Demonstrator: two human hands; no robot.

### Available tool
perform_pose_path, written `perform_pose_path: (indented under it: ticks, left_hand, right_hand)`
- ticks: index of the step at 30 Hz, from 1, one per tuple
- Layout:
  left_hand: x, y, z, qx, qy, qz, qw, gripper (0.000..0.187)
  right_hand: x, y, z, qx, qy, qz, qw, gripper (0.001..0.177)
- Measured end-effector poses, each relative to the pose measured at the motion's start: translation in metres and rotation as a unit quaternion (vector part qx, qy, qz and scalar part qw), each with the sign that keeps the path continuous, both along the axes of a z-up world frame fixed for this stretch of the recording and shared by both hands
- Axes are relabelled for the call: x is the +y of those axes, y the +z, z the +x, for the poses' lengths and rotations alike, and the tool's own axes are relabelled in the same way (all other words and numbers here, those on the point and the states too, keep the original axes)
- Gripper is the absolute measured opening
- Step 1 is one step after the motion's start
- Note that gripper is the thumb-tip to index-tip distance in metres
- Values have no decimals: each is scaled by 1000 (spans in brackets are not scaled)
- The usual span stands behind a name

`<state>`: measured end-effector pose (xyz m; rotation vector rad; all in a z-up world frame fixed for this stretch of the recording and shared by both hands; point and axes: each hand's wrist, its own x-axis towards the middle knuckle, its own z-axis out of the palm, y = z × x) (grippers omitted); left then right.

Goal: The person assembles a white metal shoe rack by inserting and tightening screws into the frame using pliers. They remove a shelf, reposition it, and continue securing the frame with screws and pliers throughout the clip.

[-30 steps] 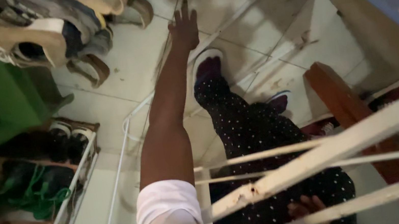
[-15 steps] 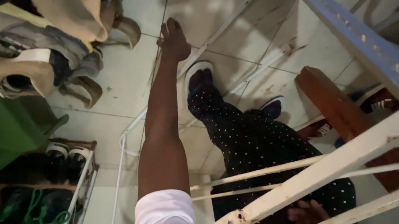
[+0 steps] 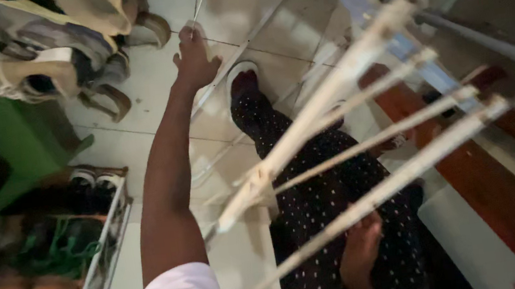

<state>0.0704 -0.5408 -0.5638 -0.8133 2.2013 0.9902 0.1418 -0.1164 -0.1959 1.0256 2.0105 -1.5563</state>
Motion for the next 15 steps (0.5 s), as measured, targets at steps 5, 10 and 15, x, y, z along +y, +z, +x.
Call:
perform_pose_path:
  ticks: [5, 10, 15]
  left_hand:
    - [-21, 157, -3, 80, 14, 11, 997, 81]
    - [-18, 312, 7, 193, -35, -31, 980, 70]
    - [-5, 471, 21, 288, -61, -113, 949, 69]
  right_hand:
    - [15, 3, 7, -27, 60, -45, 997, 67]
    - [32, 16, 3, -83, -54, -41, 994, 68]
    - [38, 67, -22, -27, 52, -6, 998, 56]
